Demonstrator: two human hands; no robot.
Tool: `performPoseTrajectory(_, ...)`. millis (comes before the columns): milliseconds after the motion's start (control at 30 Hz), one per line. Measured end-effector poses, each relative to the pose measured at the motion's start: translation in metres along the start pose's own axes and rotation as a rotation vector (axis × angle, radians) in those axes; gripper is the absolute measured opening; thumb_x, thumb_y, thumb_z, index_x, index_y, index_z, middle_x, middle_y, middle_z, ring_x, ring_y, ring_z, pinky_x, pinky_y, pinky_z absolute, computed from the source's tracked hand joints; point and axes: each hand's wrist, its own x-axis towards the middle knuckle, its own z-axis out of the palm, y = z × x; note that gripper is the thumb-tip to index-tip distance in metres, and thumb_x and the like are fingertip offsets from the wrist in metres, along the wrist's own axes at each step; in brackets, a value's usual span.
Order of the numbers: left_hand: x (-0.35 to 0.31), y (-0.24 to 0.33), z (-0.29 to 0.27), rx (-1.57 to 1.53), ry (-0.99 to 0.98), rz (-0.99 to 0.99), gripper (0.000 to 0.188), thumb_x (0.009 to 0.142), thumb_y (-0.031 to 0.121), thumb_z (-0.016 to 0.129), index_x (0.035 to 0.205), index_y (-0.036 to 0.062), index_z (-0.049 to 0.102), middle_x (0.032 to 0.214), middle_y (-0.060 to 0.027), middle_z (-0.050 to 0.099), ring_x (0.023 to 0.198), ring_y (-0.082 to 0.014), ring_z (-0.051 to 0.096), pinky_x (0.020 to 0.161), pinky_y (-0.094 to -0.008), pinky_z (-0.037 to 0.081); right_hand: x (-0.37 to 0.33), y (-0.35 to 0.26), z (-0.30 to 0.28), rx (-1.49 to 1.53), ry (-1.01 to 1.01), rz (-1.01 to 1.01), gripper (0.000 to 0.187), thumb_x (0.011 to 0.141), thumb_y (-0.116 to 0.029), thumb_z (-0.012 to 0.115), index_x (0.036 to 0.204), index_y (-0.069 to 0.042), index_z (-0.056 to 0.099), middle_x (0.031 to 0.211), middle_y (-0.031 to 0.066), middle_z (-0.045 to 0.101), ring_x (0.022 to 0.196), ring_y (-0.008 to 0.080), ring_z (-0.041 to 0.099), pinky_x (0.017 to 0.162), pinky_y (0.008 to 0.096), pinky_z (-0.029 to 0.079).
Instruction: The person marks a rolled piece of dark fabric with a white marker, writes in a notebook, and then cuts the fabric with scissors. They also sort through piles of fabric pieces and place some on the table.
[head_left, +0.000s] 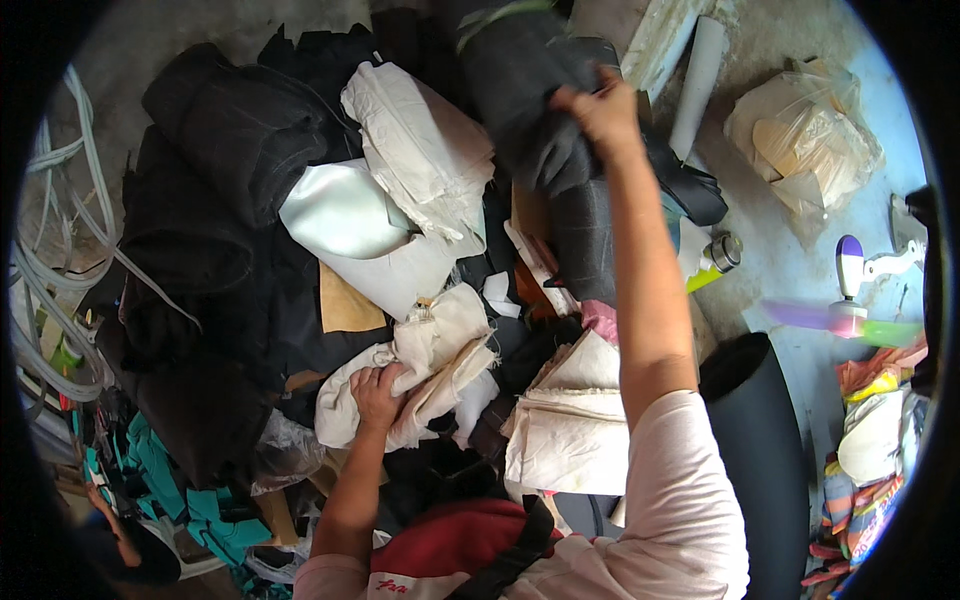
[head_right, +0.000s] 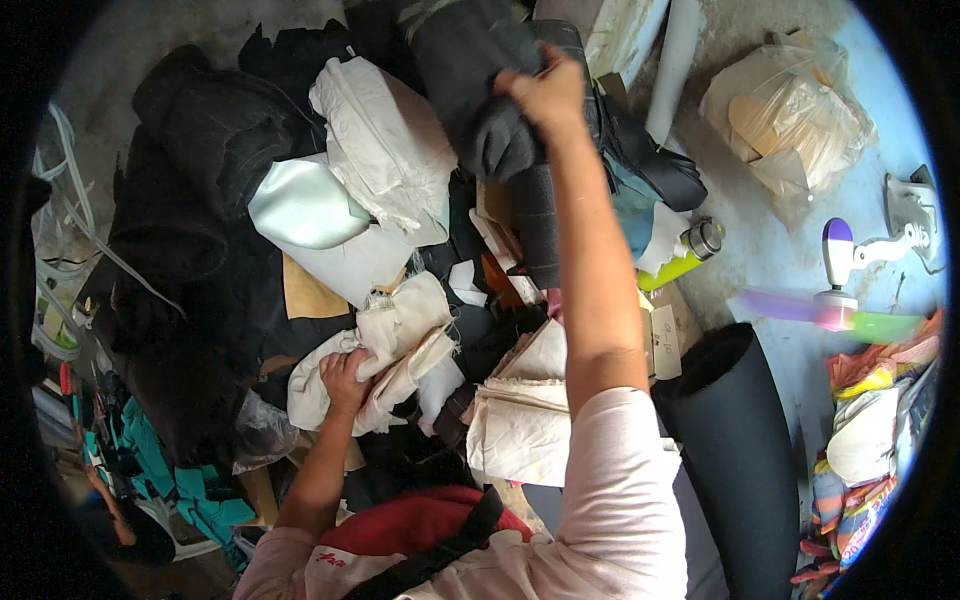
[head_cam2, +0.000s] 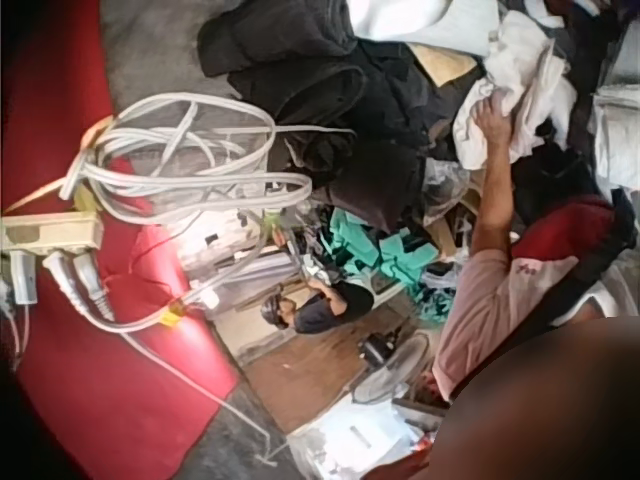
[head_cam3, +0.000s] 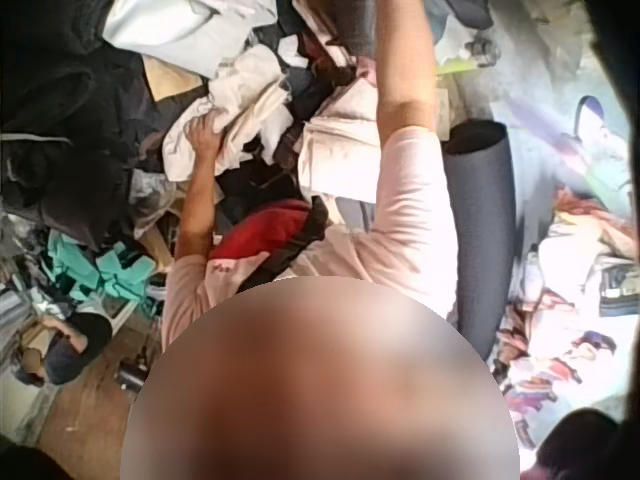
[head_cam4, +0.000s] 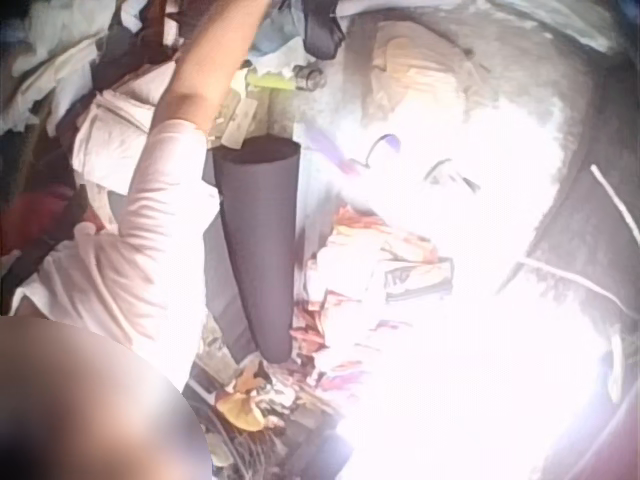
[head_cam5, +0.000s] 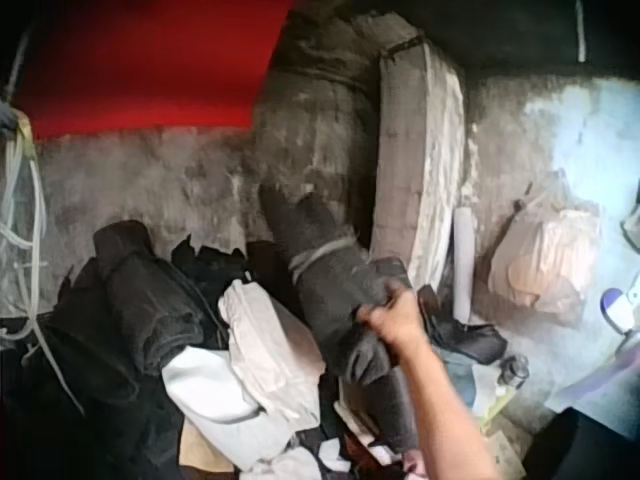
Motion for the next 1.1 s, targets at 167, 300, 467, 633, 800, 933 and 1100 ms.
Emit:
performPoseTrajectory(167, 0.001, 0.001, 0.0, -0.01, 0.023, 0.02, 0.029, 0.061, 0.02, 0.072, 0.089, 0.0159, 0.065, 0.074, -0.0035, 0.061, 0.071, -0.0248, 0.056, 0.073, -0.0376, 0.04, 0.013, -0.079, -0.062, 0.142, 0.159, -0.23, 0.054, 0.064, -0.003, 0.079, 0.114, 0.003, 0.059, 0.09, 0.0122, 0.068, 0.077, 0.0201, 0.066, 0.07, 0.0323, 0.054)
performPoseTrajectory(300, 0.002, 0.002, 0.0, 0.006, 0.018, 0.024, 0.029, 0.061, 0.02, 0.072, 0.089, 0.0158, 0.065, 0.074, -0.0037, 0.061, 0.072, -0.0248, 0.055, 0.073, -0.0378, 0.039, -0.005, -0.113, -0.056, 0.141, 0.311, -0.243, 0.057, 0.061, 0.002, 0.069, 0.115, 0.01, 0.054, 0.099, 0.0161, 0.066, 0.083, 0.023, 0.064, 0.076, 0.0313, 0.051)
performPoseTrajectory(467, 0.002, 0.002, 0.0, 0.006, -0.003, 0.018, 0.027, 0.065, 0.026, 0.073, 0.088, 0.0151, 0.064, 0.072, -0.0037, 0.059, 0.073, -0.0247, 0.054, 0.073, -0.0378, 0.038, -0.007, -0.114, 0.009, -0.148, 0.256, -0.206, 0.054, 0.06, -0.016, 0.076, 0.109, 0.002, 0.059, 0.093, 0.0214, 0.067, 0.085, 0.0314, 0.066, 0.078, 0.0376, 0.05)
performPoseTrajectory(633, -0.002, -0.001, 0.002, 0.005, 0.001, 0.031, 0.03, 0.067, 0.033, 0.072, 0.09, 0.0143, 0.064, 0.073, -0.0044, 0.058, 0.072, -0.0246, 0.053, 0.073, -0.0382, 0.038, 0.016, -0.047, 0.094, 0.152, -0.538, 0.063, 0.097, 0.065, -0.051, 0.079, 0.135, 0.003, 0.04, 0.123, 0.0207, 0.056, 0.11, 0.0269, 0.057, 0.089, 0.0371, 0.049)
performPoseTrajectory(800, -0.003, -0.005, 0.004, 0.014, 0.005, 0.049, 0.038, 0.066, 0.038, 0.072, 0.094, 0.0135, 0.065, 0.075, -0.0053, 0.058, 0.073, -0.0254, 0.053, 0.074, -0.0392, 0.038, -0.025, 0.056, 0.128, -0.601, -0.3, 0.322, 0.071, 0.064, -0.048, 0.078, 0.109, 0.004, 0.062, 0.11, 0.0224, 0.063, 0.103, 0.0282, 0.062, 0.09, 0.0335, 0.048)
performPoseTrajectory(933, -0.003, -0.003, 0.003, 0.003, 0.013, 0.042, 0.037, 0.065, 0.037, 0.072, 0.093, 0.0136, 0.065, 0.075, -0.0053, 0.058, 0.073, -0.0255, 0.053, 0.074, -0.0389, 0.038, -0.042, 0.092, 0.154, -0.774, -0.212, 0.173, 0.071, 0.059, -0.048, 0.081, 0.107, 0.001, 0.065, 0.107, 0.0198, 0.065, 0.1, 0.0272, 0.063, 0.088, 0.0341, 0.049)
performPoseTrajectory(1100, -0.003, -0.003, 0.002, 0.017, -0.02, 0.047, 0.033, 0.068, 0.035, 0.07, 0.092, 0.0134, 0.065, 0.073, -0.005, 0.056, 0.073, -0.0256, 0.053, 0.073, -0.0387, 0.038, -0.029, 0.115, 0.169, -0.585, -0.436, 0.207, 0.066, 0.058, -0.052, 0.08, 0.1, -0.002, 0.069, 0.105, 0.0173, 0.066, 0.102, 0.0288, 0.063, 0.088, 0.0343, 0.05)
